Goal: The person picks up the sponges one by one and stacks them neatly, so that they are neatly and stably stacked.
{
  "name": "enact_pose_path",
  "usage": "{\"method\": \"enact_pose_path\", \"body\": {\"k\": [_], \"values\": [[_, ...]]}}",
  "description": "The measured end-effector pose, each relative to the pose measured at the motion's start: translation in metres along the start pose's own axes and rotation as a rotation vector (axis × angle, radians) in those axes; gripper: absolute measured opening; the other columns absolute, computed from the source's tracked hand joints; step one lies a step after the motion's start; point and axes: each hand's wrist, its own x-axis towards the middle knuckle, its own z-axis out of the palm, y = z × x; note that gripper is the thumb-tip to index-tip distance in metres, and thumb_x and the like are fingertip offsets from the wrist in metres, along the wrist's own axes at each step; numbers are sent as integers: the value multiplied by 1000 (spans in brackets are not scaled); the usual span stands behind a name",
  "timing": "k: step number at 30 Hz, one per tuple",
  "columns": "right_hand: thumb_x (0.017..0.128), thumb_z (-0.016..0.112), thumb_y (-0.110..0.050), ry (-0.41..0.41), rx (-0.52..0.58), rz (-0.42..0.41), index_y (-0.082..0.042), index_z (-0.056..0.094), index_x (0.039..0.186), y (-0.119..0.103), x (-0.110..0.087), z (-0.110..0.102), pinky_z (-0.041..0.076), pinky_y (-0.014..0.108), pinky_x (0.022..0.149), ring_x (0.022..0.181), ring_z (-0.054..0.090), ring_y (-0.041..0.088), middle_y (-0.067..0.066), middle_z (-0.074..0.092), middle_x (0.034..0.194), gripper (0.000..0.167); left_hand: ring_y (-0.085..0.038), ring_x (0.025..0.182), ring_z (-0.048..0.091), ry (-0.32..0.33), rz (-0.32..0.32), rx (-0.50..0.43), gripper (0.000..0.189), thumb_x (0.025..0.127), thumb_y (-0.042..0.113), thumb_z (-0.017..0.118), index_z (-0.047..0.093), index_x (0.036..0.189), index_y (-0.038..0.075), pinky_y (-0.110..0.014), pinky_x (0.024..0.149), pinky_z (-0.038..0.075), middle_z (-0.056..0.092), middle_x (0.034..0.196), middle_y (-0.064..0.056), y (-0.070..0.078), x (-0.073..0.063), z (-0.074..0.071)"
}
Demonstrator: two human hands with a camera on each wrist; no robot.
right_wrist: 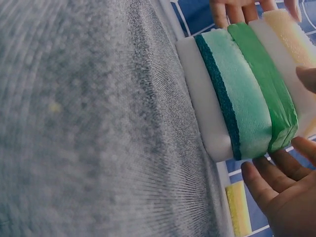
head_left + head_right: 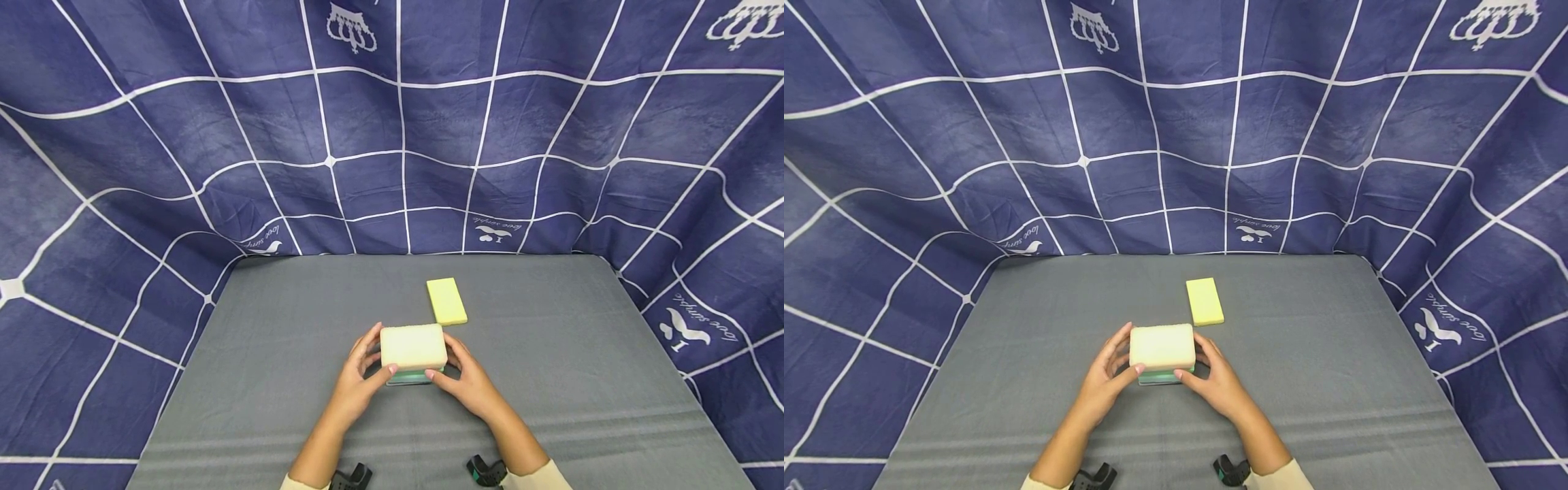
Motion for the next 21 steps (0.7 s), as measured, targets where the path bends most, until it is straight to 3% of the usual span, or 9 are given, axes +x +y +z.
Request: {"method": "enact_pose_path", "body": {"k": [4,12,17,21], "values": [[89,79,-22,4,11,-30,-14,32,158,0,0,0,46,52,111,134,53,32,14,48,152,84,-22,142,44,6,-2,4,74,89,16,78,43,151,36,-48,115,44,44,153,-3,0,-1,0],[94,72,-14,4,42,-150,-16,28,160,-1,1,-3,47,34,111,137,49,23,8,44,155,79,-18,138,46,8,3,10,72,88,15,78,46,150,33,-37,112,48,45,152,-3,-1,0,0],[96,67,-6,25,39,-189,-10,32,158,1,2,-3,48,29,109,135,50,18,11,47,152,71,-15,135,48,12,16,9,70,88,14,79,49,149,30,-28,109,49,47,150,-4,-3,1,0],[95,66,-4,38,17,-174,-3,35,155,0,3,-2,50,33,107,131,53,20,17,51,147,68,-17,135,49,15,25,11,69,88,13,79,50,149,26,-29,109,50,47,149,-6,-4,1,0]]}}
